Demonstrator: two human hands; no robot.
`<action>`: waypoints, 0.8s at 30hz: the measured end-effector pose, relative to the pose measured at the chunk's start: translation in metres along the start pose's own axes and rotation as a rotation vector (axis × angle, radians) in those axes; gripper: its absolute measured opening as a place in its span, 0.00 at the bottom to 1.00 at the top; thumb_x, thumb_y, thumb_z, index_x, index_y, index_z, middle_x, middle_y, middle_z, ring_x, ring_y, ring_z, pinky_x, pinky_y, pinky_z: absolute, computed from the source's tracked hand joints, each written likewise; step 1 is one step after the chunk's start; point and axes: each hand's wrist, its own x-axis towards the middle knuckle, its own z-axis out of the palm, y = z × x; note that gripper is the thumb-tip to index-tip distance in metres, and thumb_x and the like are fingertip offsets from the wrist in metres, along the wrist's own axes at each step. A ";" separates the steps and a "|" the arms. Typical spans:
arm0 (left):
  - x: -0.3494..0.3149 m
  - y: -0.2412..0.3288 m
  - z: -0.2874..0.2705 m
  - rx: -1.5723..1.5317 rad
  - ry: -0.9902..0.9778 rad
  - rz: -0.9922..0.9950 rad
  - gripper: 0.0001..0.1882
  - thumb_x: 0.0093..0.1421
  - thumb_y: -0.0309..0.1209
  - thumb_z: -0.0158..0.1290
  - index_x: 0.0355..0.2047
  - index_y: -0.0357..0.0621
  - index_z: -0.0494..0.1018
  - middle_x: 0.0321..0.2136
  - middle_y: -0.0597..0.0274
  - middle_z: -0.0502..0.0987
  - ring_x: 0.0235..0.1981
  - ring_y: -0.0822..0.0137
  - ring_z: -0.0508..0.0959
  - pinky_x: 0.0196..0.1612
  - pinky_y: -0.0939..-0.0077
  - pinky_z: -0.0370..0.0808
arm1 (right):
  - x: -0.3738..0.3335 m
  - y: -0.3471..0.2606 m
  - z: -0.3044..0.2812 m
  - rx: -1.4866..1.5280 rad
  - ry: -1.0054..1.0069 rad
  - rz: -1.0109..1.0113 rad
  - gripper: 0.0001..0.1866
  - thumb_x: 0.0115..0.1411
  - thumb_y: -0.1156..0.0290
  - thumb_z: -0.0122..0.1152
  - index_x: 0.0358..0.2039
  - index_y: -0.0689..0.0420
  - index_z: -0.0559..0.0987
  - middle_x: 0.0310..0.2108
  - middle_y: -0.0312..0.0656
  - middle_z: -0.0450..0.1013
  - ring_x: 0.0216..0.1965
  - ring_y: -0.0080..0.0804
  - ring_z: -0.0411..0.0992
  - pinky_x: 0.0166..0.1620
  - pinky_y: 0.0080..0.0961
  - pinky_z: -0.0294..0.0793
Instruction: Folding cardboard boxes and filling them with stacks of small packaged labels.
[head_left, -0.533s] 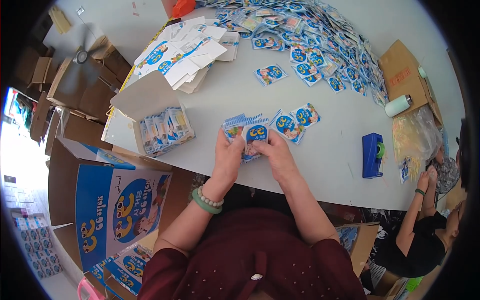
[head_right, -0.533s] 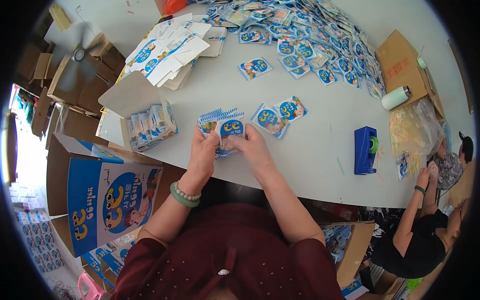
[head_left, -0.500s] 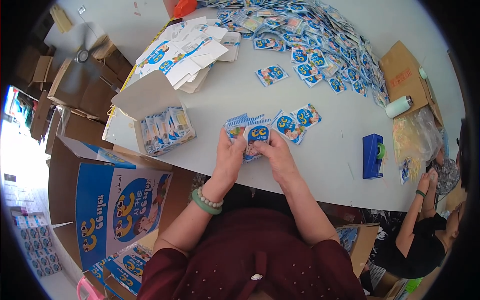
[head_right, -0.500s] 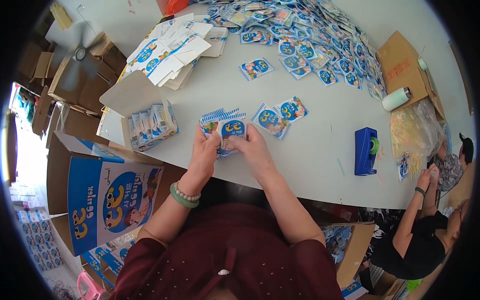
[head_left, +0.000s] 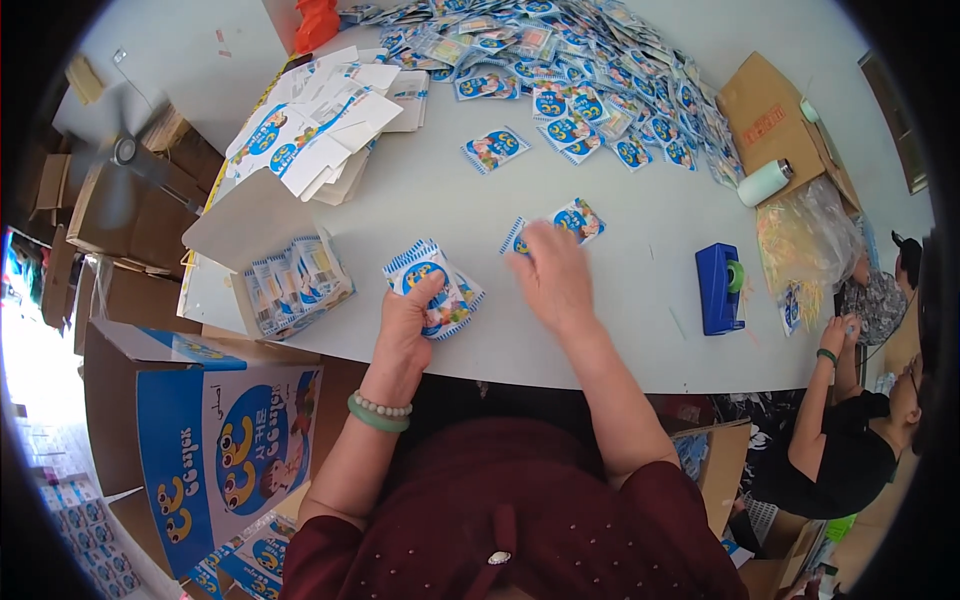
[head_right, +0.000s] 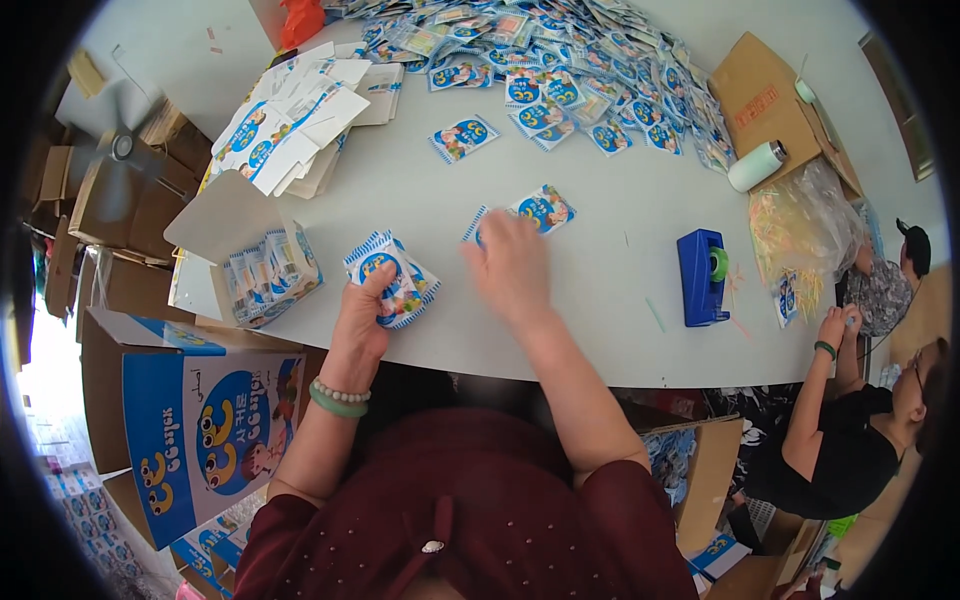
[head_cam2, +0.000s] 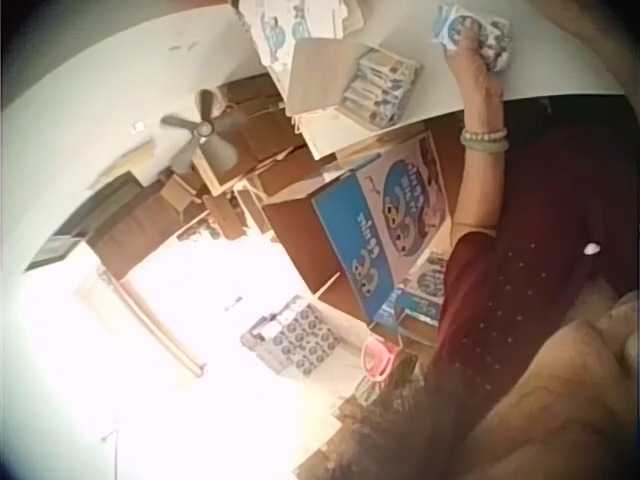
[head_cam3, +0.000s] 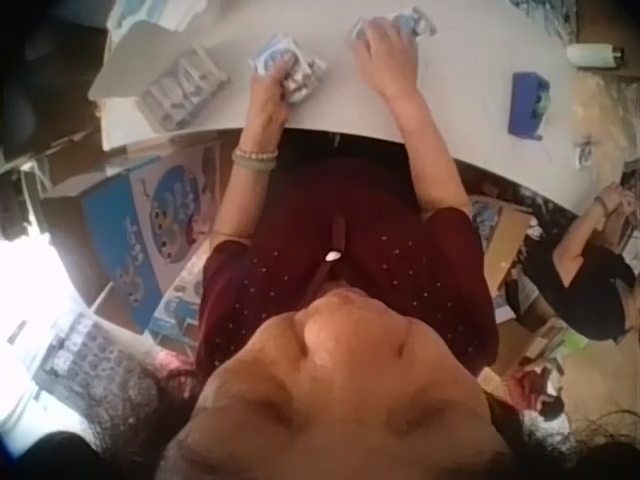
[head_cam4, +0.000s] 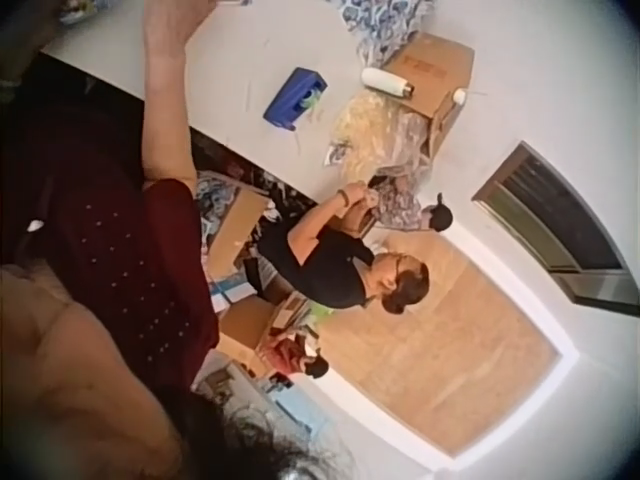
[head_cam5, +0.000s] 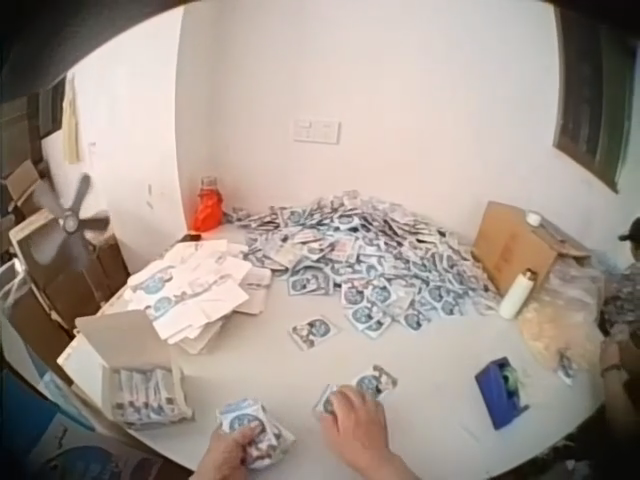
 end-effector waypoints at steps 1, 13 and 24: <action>0.000 0.000 0.002 0.000 -0.009 -0.007 0.14 0.55 0.23 0.57 0.41 0.38 0.71 0.35 0.58 0.78 0.33 0.63 0.81 0.36 0.68 0.81 | 0.001 0.011 0.002 -0.008 0.004 0.008 0.16 0.54 0.67 0.60 0.42 0.59 0.73 0.48 0.45 0.70 0.53 0.42 0.67 0.56 0.35 0.63; -0.005 0.001 0.005 0.083 -0.047 -0.042 0.19 0.52 0.25 0.61 0.44 0.41 0.69 0.36 0.58 0.78 0.33 0.64 0.81 0.35 0.68 0.81 | 0.050 0.056 -0.049 -0.311 -0.411 0.061 0.11 0.45 0.78 0.61 0.31 0.57 0.73 0.44 0.49 0.71 0.52 0.46 0.65 0.53 0.39 0.64; 0.004 0.001 0.005 0.110 -0.076 -0.060 0.19 0.52 0.22 0.59 0.44 0.40 0.68 0.35 0.59 0.78 0.33 0.65 0.81 0.36 0.70 0.80 | 0.037 0.067 -0.060 -0.368 -0.258 0.071 0.16 0.36 0.75 0.64 0.29 0.58 0.72 0.35 0.45 0.73 0.39 0.38 0.72 0.38 0.33 0.70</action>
